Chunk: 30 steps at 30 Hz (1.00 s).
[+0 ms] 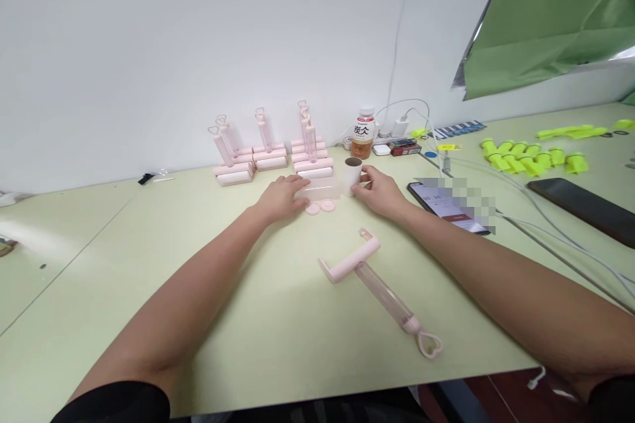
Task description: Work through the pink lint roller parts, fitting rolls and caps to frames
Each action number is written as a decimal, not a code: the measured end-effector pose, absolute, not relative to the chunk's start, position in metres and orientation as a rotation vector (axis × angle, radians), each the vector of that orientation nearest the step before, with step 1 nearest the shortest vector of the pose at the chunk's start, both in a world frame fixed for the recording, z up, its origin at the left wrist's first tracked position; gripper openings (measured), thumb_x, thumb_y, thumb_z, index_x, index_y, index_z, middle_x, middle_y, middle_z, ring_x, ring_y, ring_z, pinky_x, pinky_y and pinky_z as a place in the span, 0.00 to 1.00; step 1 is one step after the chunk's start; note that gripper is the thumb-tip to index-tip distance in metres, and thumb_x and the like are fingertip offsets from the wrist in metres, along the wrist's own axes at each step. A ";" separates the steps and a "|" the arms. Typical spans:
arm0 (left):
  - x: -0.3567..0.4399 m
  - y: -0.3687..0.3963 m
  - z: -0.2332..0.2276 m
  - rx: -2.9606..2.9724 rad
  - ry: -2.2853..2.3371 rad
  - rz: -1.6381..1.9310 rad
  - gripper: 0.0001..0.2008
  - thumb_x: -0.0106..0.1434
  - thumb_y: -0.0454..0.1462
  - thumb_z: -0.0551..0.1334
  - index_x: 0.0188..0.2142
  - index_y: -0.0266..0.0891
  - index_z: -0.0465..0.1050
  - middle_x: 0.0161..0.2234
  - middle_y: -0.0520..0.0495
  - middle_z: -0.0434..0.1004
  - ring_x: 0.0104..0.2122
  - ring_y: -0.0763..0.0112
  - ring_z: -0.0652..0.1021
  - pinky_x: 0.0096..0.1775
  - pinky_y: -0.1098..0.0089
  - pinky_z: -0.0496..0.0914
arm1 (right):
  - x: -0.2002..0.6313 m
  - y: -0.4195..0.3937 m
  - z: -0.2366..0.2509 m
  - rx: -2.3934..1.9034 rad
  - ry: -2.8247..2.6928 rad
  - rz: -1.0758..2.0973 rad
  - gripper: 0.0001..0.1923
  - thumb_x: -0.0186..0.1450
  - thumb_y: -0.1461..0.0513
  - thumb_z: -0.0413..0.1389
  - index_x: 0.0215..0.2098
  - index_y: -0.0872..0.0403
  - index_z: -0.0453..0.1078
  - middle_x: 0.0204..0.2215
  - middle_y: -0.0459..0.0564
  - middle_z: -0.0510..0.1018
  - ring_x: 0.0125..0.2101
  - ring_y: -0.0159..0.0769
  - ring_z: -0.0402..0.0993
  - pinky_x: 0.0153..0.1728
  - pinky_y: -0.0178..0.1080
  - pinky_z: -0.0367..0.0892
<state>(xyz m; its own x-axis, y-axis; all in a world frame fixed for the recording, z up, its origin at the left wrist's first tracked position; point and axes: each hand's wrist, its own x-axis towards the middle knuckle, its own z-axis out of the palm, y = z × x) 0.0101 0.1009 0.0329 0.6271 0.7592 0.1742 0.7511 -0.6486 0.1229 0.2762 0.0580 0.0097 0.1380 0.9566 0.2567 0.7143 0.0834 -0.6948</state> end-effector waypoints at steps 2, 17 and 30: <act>0.011 0.097 0.032 2.809 1.300 0.287 0.35 0.62 0.54 0.59 0.64 0.41 0.61 0.65 0.40 0.62 0.60 0.49 0.66 0.58 0.54 0.63 | 0.275 0.057 0.010 -1.690 -1.633 0.419 0.25 0.61 0.61 0.59 0.56 0.55 0.67 0.44 0.53 0.80 0.31 0.34 0.76 0.34 0.36 0.68; 0.023 0.079 0.028 2.794 1.450 0.278 0.35 0.62 0.56 0.57 0.63 0.42 0.60 0.64 0.41 0.61 0.58 0.49 0.67 0.55 0.54 0.64 | 0.276 0.059 0.009 -1.691 -1.651 0.410 0.24 0.60 0.62 0.59 0.56 0.54 0.67 0.43 0.52 0.80 0.31 0.34 0.76 0.34 0.36 0.68; 0.029 0.075 0.029 2.794 1.500 0.260 0.35 0.61 0.54 0.58 0.63 0.42 0.59 0.64 0.41 0.62 0.58 0.51 0.67 0.55 0.56 0.64 | 0.272 0.063 0.003 -1.681 -1.650 0.399 0.23 0.60 0.61 0.60 0.54 0.54 0.68 0.42 0.52 0.81 0.32 0.36 0.76 0.35 0.37 0.68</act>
